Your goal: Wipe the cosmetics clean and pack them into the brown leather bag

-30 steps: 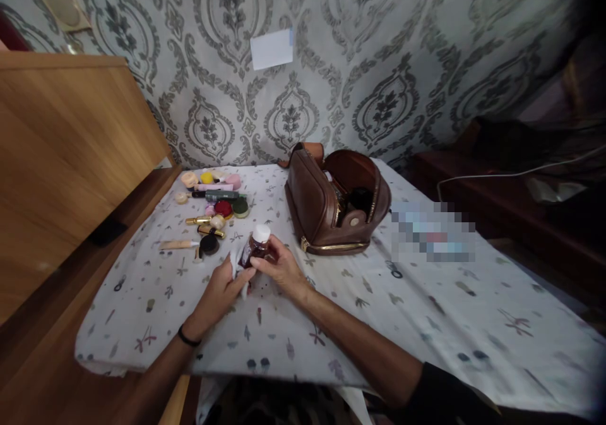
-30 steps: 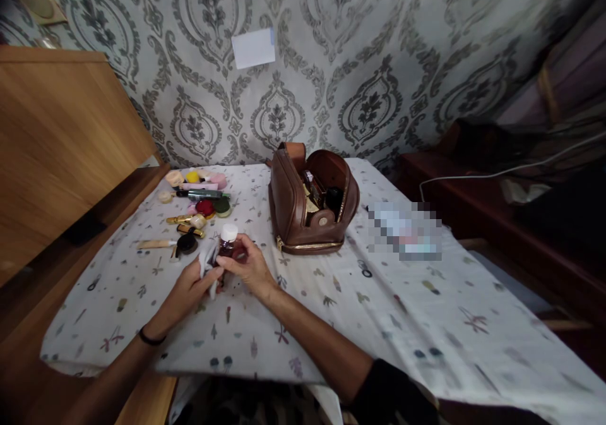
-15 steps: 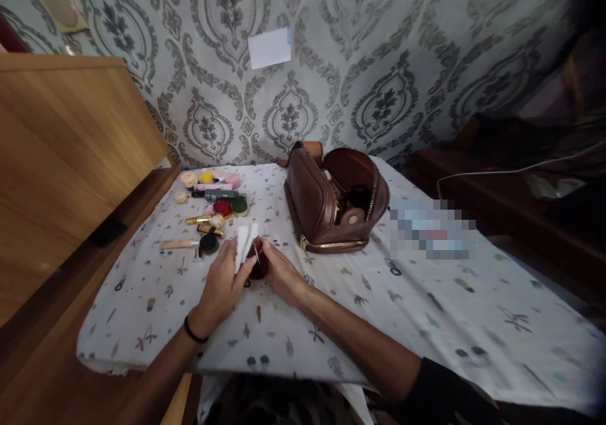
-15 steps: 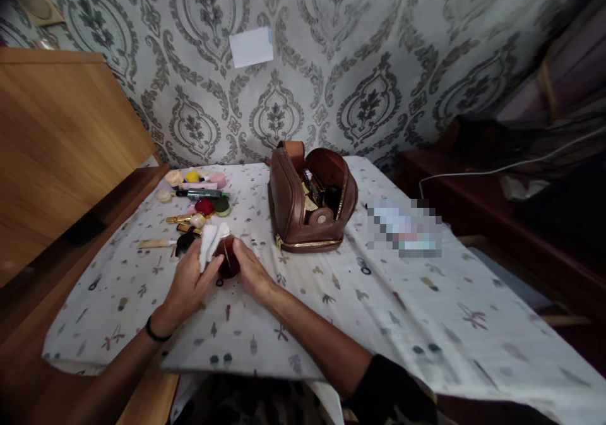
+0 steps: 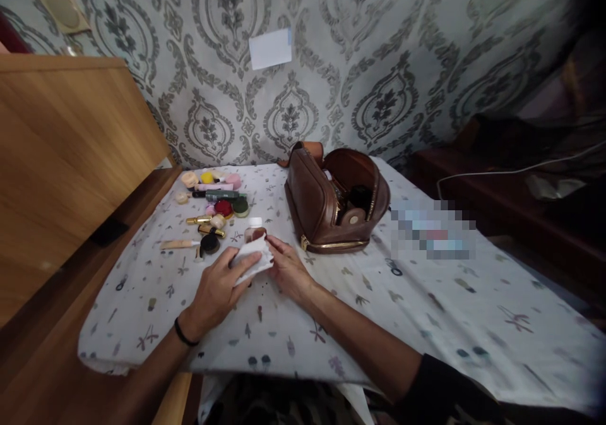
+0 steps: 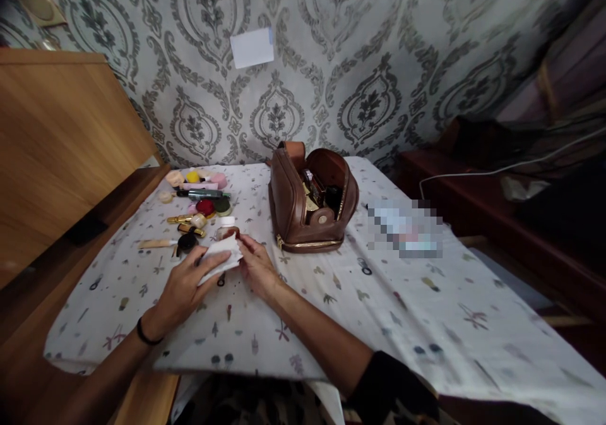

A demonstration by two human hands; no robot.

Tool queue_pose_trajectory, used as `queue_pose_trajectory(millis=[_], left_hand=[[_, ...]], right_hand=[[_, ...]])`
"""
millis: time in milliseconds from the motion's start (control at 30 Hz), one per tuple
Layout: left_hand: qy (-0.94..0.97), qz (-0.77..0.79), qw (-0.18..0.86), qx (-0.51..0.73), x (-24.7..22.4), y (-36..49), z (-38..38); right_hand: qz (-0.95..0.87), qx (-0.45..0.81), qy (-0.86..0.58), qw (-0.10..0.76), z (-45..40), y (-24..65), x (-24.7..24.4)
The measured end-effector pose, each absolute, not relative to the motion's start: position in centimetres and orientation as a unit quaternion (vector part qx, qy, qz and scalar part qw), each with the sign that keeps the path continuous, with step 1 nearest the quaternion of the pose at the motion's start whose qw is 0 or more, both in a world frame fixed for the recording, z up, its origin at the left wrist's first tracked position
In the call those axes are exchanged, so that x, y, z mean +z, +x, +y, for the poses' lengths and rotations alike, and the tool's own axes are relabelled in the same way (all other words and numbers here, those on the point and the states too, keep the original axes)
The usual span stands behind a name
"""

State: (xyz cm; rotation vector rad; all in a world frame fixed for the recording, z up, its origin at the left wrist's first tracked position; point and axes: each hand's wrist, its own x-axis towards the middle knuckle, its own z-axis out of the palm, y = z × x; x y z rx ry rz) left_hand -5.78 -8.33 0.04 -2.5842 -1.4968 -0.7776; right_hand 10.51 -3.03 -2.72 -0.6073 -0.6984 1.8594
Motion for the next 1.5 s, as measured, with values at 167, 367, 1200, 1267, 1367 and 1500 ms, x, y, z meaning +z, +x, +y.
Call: queue_pose_trajectory(millis=[167, 367, 1200, 1267, 1367, 1500], left_hand=[[-0.796, -0.559, 0.068, -0.221, 0.1, -5.0, -7.9], [-0.836, -0.496, -0.009, -0.235, -0.3, -5.9, -8.1], [-0.719, -0.465, -0.366, -0.364, 5.4, -6.9, -4.6], [-0.71, -0.46, -0.392, -0.362, 5.6, -6.7, -4.3], [-0.713, -0.461, -0.385, -0.362, 5.8, -6.5, -3.6], [-0.747, -0.457, -0.333, -0.35, 6.5, -6.1, -2.6]], right_hand=[[-0.294, 0.78, -0.235, 0.5, -3.2, 10.3, -2.9], [-0.28, 0.774, -0.26, 0.505, -2.9, 10.6, -2.8], [-0.235, 0.893, -0.173, 0.343, -2.6, 11.9, -2.5], [-0.212, 0.912, -0.161, 0.311, -2.5, 12.0, -2.5], [-0.19, 0.929, -0.149, 0.281, -2.5, 12.0, -2.5], [-0.195, 0.919, -0.159, 0.303, -2.4, 12.1, -2.3]])
